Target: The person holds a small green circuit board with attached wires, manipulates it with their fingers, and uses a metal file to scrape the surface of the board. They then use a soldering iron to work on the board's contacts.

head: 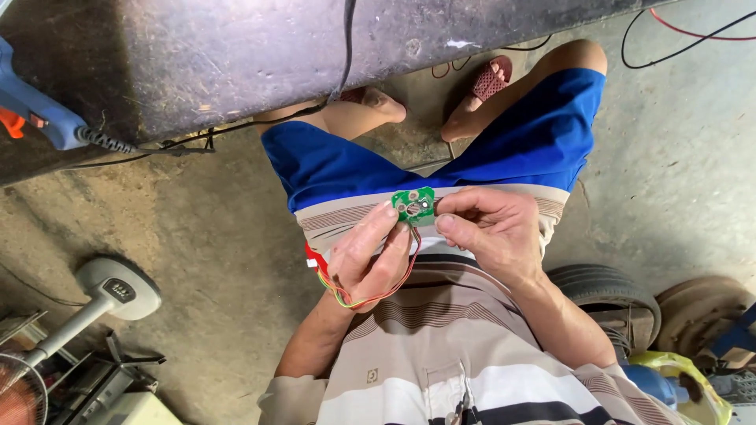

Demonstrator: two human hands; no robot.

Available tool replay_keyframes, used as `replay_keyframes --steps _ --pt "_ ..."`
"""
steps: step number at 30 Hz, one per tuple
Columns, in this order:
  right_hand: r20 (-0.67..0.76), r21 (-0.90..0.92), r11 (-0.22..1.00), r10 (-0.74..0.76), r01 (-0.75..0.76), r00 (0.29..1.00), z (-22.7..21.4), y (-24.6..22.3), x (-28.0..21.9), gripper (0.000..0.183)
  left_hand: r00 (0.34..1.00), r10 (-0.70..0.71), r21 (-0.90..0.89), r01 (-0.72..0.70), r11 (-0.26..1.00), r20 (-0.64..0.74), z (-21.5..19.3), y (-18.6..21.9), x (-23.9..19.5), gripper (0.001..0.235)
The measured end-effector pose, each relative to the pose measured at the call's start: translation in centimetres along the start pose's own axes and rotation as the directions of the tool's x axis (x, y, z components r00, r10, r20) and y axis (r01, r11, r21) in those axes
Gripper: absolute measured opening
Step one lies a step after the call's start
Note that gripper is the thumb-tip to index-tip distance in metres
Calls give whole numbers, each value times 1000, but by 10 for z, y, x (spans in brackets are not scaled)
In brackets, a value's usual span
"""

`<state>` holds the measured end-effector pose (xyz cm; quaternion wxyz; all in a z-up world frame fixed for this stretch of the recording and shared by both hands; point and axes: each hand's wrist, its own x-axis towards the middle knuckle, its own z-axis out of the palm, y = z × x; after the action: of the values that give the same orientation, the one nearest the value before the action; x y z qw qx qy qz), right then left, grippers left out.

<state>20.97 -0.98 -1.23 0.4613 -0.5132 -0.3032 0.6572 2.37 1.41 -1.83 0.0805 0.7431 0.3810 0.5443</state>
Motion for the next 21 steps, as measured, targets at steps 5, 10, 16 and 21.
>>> replay_keyframes --steps 5,10,16,21 --pt "-37 -59 996 59 -62 998 9 -7 4 7 998 -8 -28 10 1000 54 -3 3 0 8" --pt "-48 -151 987 53 -60 997 14 -14 7 9 993 -38 -37 43 998 112 -12 -1 -13 9" --pt "116 -417 893 -133 170 984 13 -28 14 14 989 -142 -82 145 986 46 -6 3 -42 17" --pt "88 -333 931 -125 148 988 -7 -2 9 22 968 -248 -34 249 968 35 -8 -3 -28 14"
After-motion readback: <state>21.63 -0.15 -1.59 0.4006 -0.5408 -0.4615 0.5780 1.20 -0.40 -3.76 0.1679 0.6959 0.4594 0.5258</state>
